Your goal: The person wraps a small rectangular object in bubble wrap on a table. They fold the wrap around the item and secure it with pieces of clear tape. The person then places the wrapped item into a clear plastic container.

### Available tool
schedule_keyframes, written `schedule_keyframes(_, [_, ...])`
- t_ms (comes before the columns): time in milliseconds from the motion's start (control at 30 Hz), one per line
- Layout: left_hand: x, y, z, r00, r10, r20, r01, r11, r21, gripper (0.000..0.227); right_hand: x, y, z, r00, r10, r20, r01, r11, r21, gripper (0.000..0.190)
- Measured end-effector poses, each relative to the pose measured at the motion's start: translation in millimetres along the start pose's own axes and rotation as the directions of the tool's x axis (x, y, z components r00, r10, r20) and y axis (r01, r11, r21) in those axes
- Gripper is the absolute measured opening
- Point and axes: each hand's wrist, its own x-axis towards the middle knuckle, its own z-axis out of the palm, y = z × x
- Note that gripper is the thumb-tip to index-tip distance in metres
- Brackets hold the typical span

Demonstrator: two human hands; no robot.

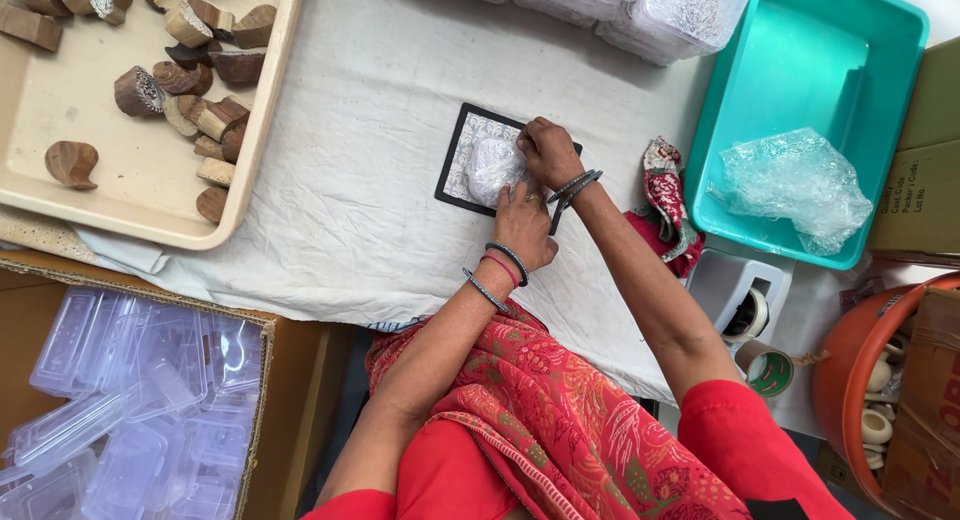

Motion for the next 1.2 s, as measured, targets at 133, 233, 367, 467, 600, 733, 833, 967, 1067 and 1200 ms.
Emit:
schedule_keyframes(133, [0.7, 2.9, -7.3, 0.999, -0.001, 0.04, 0.0, 1.0, 0.019, 0.056, -0.1, -8.0, -1.0, 0.999, 0.05, -0.002, -0.049, 0.995, 0.084, 0.013])
schedule_keyframes(233, [1.2, 2.7, -13.5, 0.996, -0.011, 0.086, 0.009, 1.0, 0.023, 0.053, 2.0, -9.7, 3.3, 0.998, 0.022, -0.059, -0.016, 0.994, 0.107, 0.013])
schedule_keyframes(367, [0.9, 2.2, -9.7, 0.998, -0.007, 0.056, 0.006, 1.0, 0.009, 0.051, 19.9, -32.3, 5.4, 0.984, 0.066, -0.163, -0.02, 0.962, 0.271, 0.019])
schedule_keyframes(467, [-1.4, 0.2, 8.8, 0.993, -0.001, -0.117, -0.007, 0.998, -0.064, 0.051, 65.1, -126.3, -27.3, 0.957, -0.115, -0.266, 0.209, 0.909, 0.361, 0.023])
schedule_keyframes(600, [1.6, -12.5, 10.0, 0.951, 0.014, -0.31, -0.101, 0.959, -0.265, 0.042, 82.1, -244.6, -87.3, 0.848, -0.448, -0.282, 0.529, 0.739, 0.417, 0.02])
schedule_keyframes(733, [1.9, -18.8, 23.2, 0.985, 0.012, -0.17, -0.067, 0.946, -0.317, 0.031, 24.0, -203.3, -74.7, 0.955, -0.267, -0.132, 0.297, 0.833, 0.466, 0.019])
schedule_keyframes(833, [1.3, -21.2, 27.5, 0.978, 0.011, -0.21, -0.071, 0.957, -0.282, 0.035, -57.8, -106.7, -49.9, 0.995, -0.029, -0.099, 0.084, 0.783, 0.617, 0.023])
schedule_keyframes(967, [4.9, -25.6, 32.2, 0.961, 0.022, -0.277, -0.096, 0.962, -0.256, 0.064, -211.1, 15.0, -35.3, 0.855, 0.501, -0.133, -0.323, 0.716, 0.618, 0.022])
schedule_keyframes(1067, [7.1, -29.3, 35.0, 0.975, 0.036, -0.219, -0.091, 0.965, -0.244, 0.069, -303.5, 34.0, -30.8, 0.712, 0.685, -0.154, -0.527, 0.667, 0.527, 0.018])
schedule_keyframes(1200, [7.1, -30.3, 42.2, 0.975, 0.035, -0.219, -0.087, 0.968, -0.234, 0.067, -390.6, 33.4, -8.7, 0.637, 0.729, -0.25, -0.652, 0.683, 0.331, 0.021])
